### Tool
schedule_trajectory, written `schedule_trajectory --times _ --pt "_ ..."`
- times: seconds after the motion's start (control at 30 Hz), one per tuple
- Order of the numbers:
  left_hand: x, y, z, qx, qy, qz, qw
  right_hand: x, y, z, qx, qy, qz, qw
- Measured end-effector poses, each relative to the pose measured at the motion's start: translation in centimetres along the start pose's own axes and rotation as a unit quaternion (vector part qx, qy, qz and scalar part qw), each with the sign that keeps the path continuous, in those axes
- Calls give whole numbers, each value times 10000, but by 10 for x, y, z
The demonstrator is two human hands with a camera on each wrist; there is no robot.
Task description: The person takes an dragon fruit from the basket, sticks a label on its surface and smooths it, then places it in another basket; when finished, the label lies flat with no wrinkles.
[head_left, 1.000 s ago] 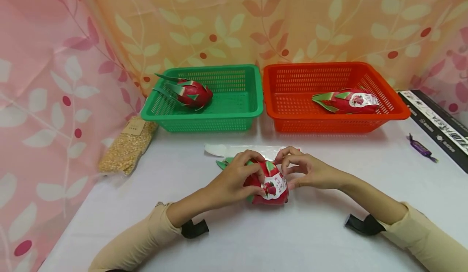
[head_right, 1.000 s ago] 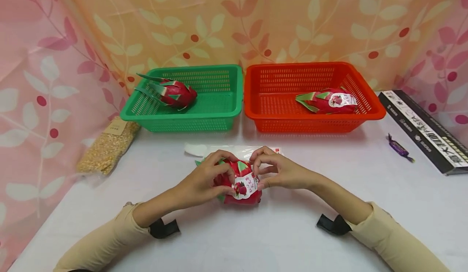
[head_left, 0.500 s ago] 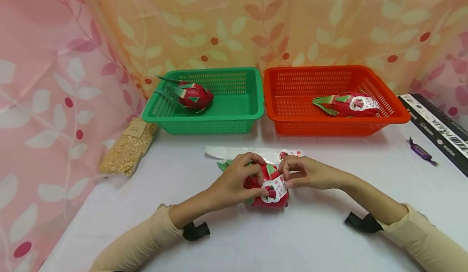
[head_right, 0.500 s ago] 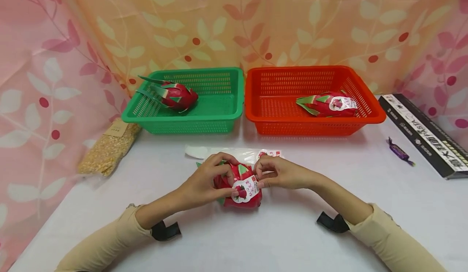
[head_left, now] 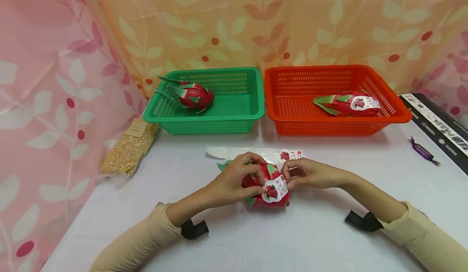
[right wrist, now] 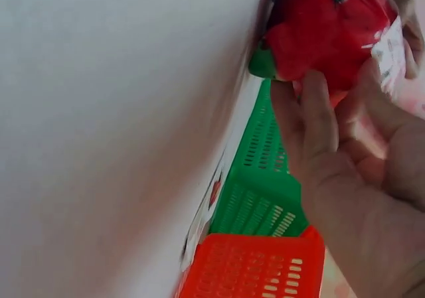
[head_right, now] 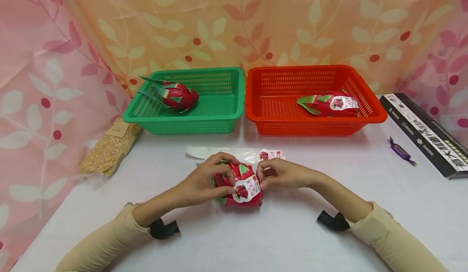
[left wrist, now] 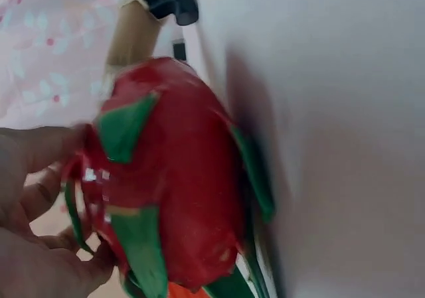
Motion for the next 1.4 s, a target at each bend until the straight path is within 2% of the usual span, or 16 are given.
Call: schedule_trajectory --times 0.17,0.23,0.3,0.37,0.43,0.5,0.57,0.7,0.83,0.9,0.97,1.1,1.2,1.3,1.4 --pt "0 -4 -12 -397 -66 34 9992 -1 -6 -4 -518 452 377 9969" --pt "1 -7 -21 -580 42 7 9983 -3 -12 -5 -704 660 577 9937" --pt "2 -10 -32 -728 240 -106 9970 -2 -21 -6 -931 824 744 9895" --pt "5 -16 -45 -961 508 -350 9935 0 -30 -5 -1208 925 887 9844" --pt "7 -24 -59 -1338 863 -701 9847 3 -38 -2 -1352 962 976 9813" --pt "8 -36 -71 -1951 1201 -1061 9676 7 -45 3 -1339 933 1078 9807" --pt "8 -50 -83 -2550 1523 -1377 9449 11 -49 9 -1346 904 1214 9793" --pt "5 -75 -99 -3621 2262 -1841 8853 18 -54 19 -1717 934 1475 9696" --pt "3 -90 -105 -4429 2847 -2113 8235 26 -54 25 -1996 1017 1552 9621" --pt "2 -95 -106 -4699 2963 -2206 8017 29 -53 27 -2011 1050 1639 9600" --pt "2 -99 -107 -4897 3068 -2280 7836 32 -52 29 -1950 1112 1692 9597" --pt "2 -105 -112 -5240 3264 -2170 7562 36 -50 30 -1923 1229 1736 9580" --pt "3 -107 -115 -5434 3360 -2046 7415 38 -50 30 -1936 1294 1715 9573" --pt "3 -108 -116 -5499 3354 -1993 7385 38 -49 31 -1760 1356 1719 9597" --pt "2 -107 -116 -5477 3350 -1970 7409 38 -47 32 -1352 1341 1741 9661"
Point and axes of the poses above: each hand's wrist, its own x-axis towards the middle knuckle, its own z-axis out of the palm, y = z × x, the point moved 2 cm from there along x, towards the middle knuckle, and after that the axes turned 10 degrees about -x, right-handed, at the moved point
